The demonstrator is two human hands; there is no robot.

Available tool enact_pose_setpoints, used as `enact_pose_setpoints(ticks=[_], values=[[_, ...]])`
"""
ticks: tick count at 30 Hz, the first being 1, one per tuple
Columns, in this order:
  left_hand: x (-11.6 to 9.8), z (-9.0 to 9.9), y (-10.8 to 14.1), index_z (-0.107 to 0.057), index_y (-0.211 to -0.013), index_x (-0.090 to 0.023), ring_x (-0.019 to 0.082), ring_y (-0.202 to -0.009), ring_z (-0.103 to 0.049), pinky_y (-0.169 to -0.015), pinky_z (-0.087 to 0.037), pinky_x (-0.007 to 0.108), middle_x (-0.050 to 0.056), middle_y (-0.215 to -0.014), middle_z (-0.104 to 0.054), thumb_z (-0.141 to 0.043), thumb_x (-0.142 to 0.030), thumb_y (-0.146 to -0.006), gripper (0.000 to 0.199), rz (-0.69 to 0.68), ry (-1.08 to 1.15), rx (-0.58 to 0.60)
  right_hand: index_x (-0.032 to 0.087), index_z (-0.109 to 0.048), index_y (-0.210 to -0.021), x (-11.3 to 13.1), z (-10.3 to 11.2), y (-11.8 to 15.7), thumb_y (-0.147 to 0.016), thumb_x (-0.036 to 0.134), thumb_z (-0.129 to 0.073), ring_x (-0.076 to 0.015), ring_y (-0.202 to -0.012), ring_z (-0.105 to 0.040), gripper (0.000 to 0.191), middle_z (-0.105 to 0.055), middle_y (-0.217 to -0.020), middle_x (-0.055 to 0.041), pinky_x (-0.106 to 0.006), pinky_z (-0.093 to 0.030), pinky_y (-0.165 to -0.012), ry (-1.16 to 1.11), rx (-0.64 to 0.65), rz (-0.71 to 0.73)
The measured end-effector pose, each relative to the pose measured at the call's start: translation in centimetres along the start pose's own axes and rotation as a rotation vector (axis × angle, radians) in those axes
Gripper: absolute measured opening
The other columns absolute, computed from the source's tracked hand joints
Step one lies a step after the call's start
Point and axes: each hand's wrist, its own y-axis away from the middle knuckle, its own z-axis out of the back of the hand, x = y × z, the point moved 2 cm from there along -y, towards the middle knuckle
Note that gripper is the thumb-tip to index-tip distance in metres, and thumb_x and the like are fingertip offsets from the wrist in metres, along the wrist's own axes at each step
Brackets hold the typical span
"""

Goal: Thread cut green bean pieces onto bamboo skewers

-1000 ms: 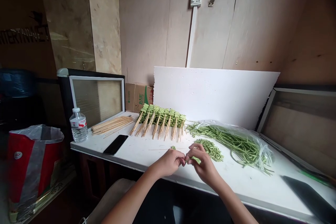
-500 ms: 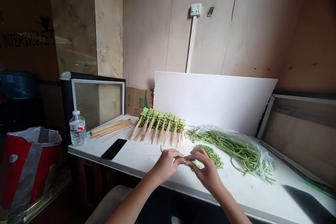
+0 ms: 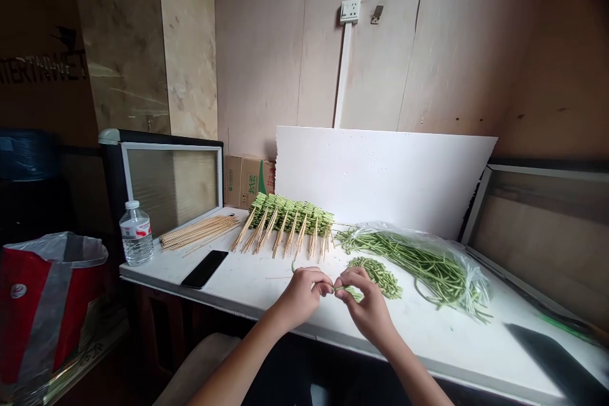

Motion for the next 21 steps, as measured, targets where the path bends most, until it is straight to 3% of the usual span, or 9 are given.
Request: enact_pose_setpoints(ticks=[7, 10, 12, 16, 21], values=[[0.2, 0.2, -0.3, -0.075, -0.081, -0.014, 0.015, -0.072, -0.063, -0.070, -0.050, 0.026, 0.004, -0.075, -0.070, -0.057, -0.010, -0.087, 0.020, 0.048, 0.136, 0.034, 0.024, -0.079, -0.082, -1.3, -0.2, -0.3, -0.081, 0.052, -0.080, -0.0324, -0.102, -0.064, 0.028, -0.071, -0.097, -0.0109, -0.044, -0.052, -0.086, -0.228, 0.021, -0.057], [1.3, 2.1, -0.8, -0.074, -0.081, -0.014, 0.016, -0.073, -0.065, -0.070, -0.050, 0.027, 0.005, -0.077, -0.071, -0.056, -0.010, -0.085, 0.019, 0.042, 0.122, -0.013, 0.024, -0.080, -0.079, -2.0, 0.7, -0.8, -0.078, 0.055, -0.083, -0.0334, -0.105, -0.065, 0.031, -0.073, -0.097, -0.0115, -0.044, -0.054, -0.086, -0.272, -0.008, -0.073], [2.6, 4.0, -1.3, -0.073, -0.083, -0.013, 0.017, -0.073, -0.065, -0.070, -0.051, 0.028, 0.007, -0.080, -0.072, -0.057, -0.013, -0.085, 0.016, 0.083, 0.132, -0.122, 0.024, -0.080, -0.080, -2.7, 1.8, -1.2, -0.078, 0.056, -0.082, -0.0335, -0.106, -0.066, 0.032, -0.074, -0.097, -0.0116, -0.044, -0.055, -0.085, -0.277, -0.072, -0.087], [4.5, 6.7, -1.9, -0.074, -0.087, -0.013, 0.017, -0.071, -0.063, -0.071, -0.050, 0.030, 0.007, -0.076, -0.070, -0.059, -0.037, -0.094, 0.029, 0.102, 0.075, -0.242, 0.024, -0.082, -0.096, -5.3, 3.4, -1.7, -0.087, 0.061, -0.071, -0.0326, -0.096, -0.066, 0.040, -0.076, -0.097, -0.0130, -0.044, -0.055, -0.079, -0.064, -0.128, -0.110], [4.4, 5.4, -1.7, -0.075, -0.091, -0.013, 0.020, -0.075, -0.065, -0.075, -0.051, 0.031, 0.006, -0.073, -0.070, -0.061, -0.049, -0.094, 0.039, 0.165, 0.078, -0.133, 0.022, -0.081, -0.104, -10.4, 2.4, -0.8, -0.095, 0.059, -0.055, -0.0342, -0.090, -0.066, 0.045, -0.074, -0.093, -0.0149, -0.050, -0.053, -0.081, 0.257, -0.084, -0.110]])
